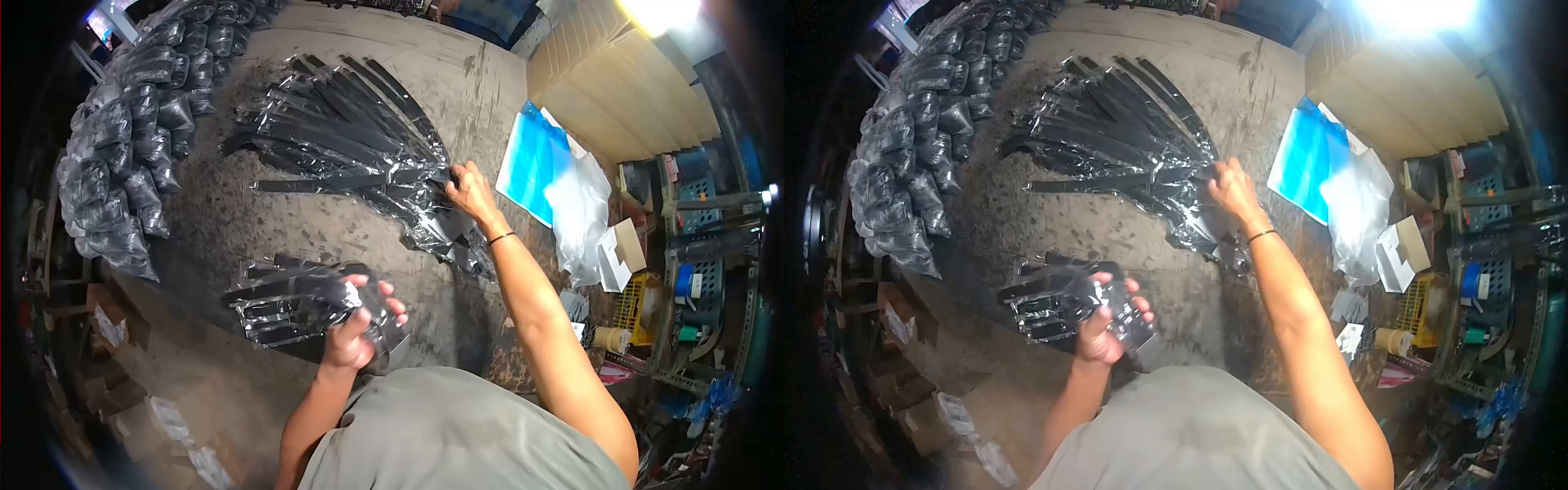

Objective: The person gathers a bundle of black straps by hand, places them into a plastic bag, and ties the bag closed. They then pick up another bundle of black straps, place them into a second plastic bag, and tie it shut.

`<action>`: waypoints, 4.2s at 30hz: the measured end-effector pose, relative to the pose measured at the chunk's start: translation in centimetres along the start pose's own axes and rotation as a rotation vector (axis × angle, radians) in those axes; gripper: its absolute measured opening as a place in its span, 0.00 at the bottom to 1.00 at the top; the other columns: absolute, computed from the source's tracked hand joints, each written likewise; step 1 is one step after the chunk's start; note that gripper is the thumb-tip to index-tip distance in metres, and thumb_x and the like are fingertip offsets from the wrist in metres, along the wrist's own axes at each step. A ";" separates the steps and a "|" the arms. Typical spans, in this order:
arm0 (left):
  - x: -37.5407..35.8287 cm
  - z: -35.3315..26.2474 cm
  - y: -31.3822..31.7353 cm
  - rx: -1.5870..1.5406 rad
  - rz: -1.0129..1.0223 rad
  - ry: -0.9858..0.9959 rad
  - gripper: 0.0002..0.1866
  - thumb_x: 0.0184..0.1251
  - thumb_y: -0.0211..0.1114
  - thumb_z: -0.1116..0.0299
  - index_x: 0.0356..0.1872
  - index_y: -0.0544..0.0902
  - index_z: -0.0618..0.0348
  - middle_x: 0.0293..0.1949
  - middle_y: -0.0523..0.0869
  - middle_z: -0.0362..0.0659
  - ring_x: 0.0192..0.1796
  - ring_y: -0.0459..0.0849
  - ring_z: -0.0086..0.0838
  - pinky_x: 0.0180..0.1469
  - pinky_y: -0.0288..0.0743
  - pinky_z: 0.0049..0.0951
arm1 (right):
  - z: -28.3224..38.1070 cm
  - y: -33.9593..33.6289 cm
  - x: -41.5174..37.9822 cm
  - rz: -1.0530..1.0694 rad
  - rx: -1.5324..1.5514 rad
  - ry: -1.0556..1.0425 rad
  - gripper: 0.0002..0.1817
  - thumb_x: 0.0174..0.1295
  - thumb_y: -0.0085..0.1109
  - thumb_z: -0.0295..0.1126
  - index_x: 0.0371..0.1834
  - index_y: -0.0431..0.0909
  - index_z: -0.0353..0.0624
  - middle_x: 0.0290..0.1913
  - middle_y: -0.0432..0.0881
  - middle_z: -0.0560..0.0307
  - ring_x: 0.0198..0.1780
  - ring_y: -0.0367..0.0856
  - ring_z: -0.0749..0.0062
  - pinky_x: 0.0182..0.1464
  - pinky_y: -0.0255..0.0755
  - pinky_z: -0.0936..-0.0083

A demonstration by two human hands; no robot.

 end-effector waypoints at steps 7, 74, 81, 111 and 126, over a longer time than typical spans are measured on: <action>6.4 4.8 -1.9 -0.067 -0.180 -0.151 0.21 0.65 0.64 0.68 0.57 0.69 0.47 0.47 0.78 0.47 0.49 0.81 0.42 0.48 0.78 0.45 | 14.7 -11.9 -1.2 -0.105 -0.002 -0.250 0.20 0.53 0.61 0.32 0.51 0.76 0.41 0.38 0.74 0.45 0.36 0.79 0.45 0.40 0.75 0.58; -36.4 -7.7 14.6 0.399 0.067 0.560 0.34 0.69 0.46 0.39 0.64 0.60 0.55 0.54 0.73 0.47 0.58 0.73 0.33 0.62 0.68 0.38 | 39.4 -16.3 -46.9 -0.222 0.657 -0.931 0.29 0.45 0.67 0.27 0.55 0.74 0.42 0.51 0.74 0.46 0.51 0.76 0.53 0.50 0.73 0.65; -38.4 -9.1 13.9 0.884 0.238 0.910 0.42 0.61 0.66 0.50 0.69 0.53 0.56 0.63 0.68 0.53 0.66 0.67 0.40 0.68 0.61 0.39 | 41.2 -17.2 -49.0 -0.222 0.793 -0.999 0.25 0.45 0.68 0.25 0.50 0.76 0.40 0.48 0.75 0.49 0.50 0.76 0.57 0.50 0.71 0.67; -36.5 -7.0 15.2 0.562 0.085 0.700 0.42 0.56 0.52 0.31 0.61 0.65 0.55 0.57 0.73 0.48 0.59 0.73 0.34 0.62 0.70 0.36 | 38.8 -17.9 -46.5 -0.396 0.706 -1.113 0.15 0.54 0.63 0.26 0.47 0.78 0.42 0.38 0.79 0.50 0.34 0.81 0.57 0.34 0.75 0.67; -34.5 -6.6 13.5 0.553 0.023 0.606 0.26 0.73 0.51 0.50 0.62 0.67 0.58 0.55 0.75 0.45 0.57 0.75 0.32 0.60 0.70 0.36 | 38.8 -17.8 -44.7 -0.134 0.674 -0.910 0.21 0.53 0.66 0.34 0.51 0.77 0.41 0.46 0.79 0.49 0.40 0.81 0.57 0.41 0.75 0.68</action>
Point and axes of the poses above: each hand's wrist, its own x-axis towards the middle knuckle, its own y-axis out of the palm, z = x × y, the point moved 6 cm from there along x, towards the middle knuckle
